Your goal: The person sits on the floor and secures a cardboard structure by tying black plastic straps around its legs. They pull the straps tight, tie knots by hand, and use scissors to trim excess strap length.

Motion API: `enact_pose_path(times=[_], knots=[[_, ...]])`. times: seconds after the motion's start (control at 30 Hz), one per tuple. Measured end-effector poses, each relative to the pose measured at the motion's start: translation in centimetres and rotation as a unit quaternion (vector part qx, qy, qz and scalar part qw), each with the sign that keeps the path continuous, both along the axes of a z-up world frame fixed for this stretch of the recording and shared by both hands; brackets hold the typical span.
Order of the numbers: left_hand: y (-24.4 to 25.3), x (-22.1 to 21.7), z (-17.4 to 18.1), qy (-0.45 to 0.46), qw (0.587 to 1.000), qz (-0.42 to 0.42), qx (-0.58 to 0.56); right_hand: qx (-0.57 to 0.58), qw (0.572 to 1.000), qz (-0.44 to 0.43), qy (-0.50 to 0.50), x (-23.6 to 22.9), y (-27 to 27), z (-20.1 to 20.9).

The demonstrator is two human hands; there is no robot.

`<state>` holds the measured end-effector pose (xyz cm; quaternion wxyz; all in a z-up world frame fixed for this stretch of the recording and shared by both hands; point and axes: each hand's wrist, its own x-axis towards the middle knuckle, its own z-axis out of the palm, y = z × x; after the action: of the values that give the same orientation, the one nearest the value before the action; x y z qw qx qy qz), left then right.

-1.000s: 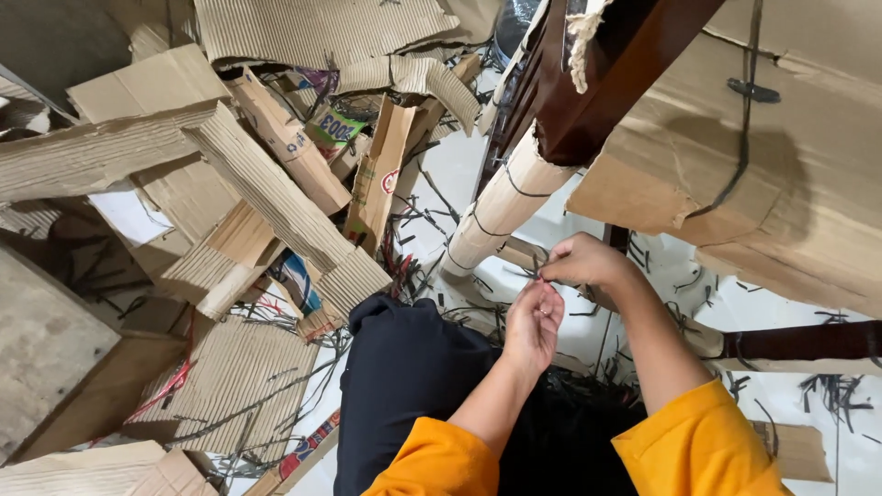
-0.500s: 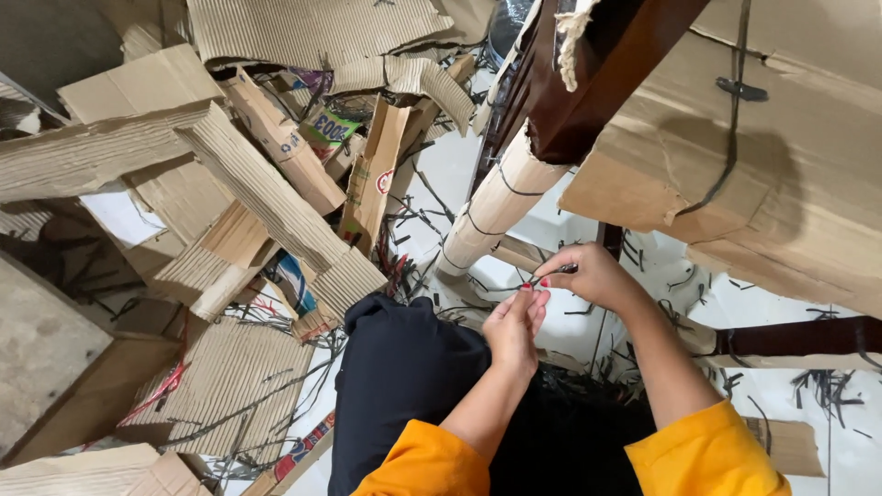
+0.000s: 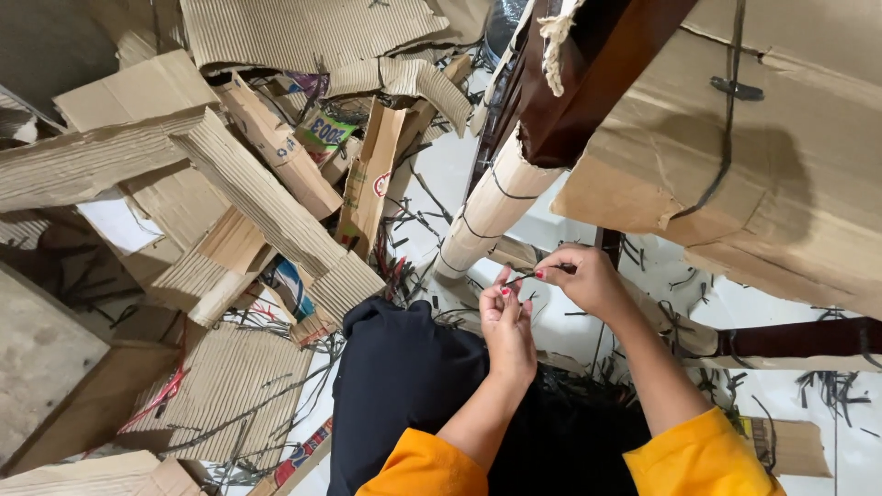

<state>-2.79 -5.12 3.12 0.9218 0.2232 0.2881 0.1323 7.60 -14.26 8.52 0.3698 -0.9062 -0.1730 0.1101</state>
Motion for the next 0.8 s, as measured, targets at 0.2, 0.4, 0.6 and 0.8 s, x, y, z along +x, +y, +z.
enact_pose_path(times=[0.2,0.4,0.6,0.8], knots=[[-0.4,1.6,-3.4,-0.014,0.999,-0.014,-0.040,0.023,1.000,-0.007,0.017,0.3,-0.7,-1.3],[-1.2,2.8,-7.1,0.079,0.992,-0.081,-0.057,0.005,1.000,-0.029,-0.004,-0.4,0.1,-0.9],[0.3,1.7,-1.7,0.103,0.968,-0.216,0.074,0.032,0.999,-0.028,0.013,-0.5,-0.1,-0.4],[0.3,1.5,-6.0,0.080,0.905,-0.235,0.347,0.032,0.987,-0.063,-0.144,0.5,0.1,-2.8]])
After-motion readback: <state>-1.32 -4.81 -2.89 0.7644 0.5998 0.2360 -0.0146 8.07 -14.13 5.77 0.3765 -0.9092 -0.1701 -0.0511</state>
